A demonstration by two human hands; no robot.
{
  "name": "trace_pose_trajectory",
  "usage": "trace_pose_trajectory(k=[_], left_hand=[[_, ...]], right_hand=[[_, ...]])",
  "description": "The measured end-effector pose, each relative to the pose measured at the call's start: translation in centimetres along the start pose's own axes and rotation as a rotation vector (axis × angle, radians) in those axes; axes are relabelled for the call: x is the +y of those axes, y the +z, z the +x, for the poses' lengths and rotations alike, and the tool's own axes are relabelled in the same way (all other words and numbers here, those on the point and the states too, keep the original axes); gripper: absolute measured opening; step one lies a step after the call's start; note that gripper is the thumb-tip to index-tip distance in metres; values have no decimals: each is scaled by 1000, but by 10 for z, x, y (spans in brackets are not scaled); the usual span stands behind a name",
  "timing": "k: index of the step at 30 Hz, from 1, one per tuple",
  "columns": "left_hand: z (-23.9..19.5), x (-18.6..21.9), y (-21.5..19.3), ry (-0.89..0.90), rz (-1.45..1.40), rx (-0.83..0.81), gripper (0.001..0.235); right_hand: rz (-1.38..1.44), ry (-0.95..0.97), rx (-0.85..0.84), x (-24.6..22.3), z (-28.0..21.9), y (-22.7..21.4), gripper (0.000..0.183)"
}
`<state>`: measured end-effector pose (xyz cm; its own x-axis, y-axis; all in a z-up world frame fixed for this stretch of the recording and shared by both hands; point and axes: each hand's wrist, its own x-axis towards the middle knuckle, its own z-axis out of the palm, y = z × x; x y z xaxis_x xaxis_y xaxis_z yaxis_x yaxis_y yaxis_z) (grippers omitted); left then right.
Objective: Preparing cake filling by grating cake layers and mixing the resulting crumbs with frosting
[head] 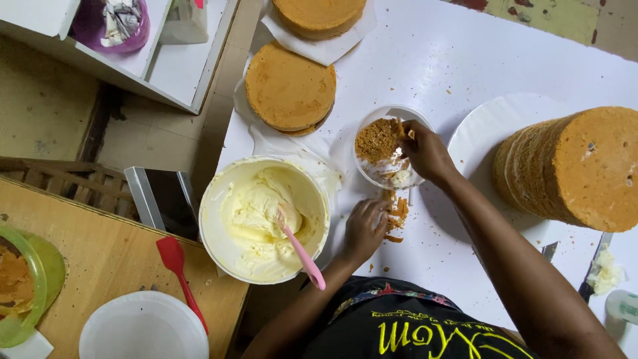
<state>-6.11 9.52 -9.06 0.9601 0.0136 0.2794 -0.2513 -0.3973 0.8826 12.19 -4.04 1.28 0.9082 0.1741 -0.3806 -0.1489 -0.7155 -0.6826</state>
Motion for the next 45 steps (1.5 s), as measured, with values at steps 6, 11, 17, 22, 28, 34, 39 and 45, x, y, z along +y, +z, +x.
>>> trace_pose_trajectory(k=[6,11,17,22,28,34,39,45], left_hand=[[-20,-5,3,-72,135,-359,56],[-16,-24,23,68,269,-486,118],[-8,-26,34,76,361,-575,135],[-12,-36,37,129,324,-600,106],[-23,-37,41,159,360,-635,60],[-19,-29,25,154,300,-658,47],[-11,-9,-18,103,229,-486,61],[-17,2,-52,-43,411,-514,66]], right_hand=[[-297,-35,85,36,34,34,28],[-355,-9,54,5,20,27,15],[-310,32,11,34,34,27,27],[-246,55,61,45,49,31,30],[-101,49,74,11,30,20,29],[-163,18,64,22,21,20,31],[-293,9,89,28,11,21,39],[-135,-113,44,-13,-9,5,41]])
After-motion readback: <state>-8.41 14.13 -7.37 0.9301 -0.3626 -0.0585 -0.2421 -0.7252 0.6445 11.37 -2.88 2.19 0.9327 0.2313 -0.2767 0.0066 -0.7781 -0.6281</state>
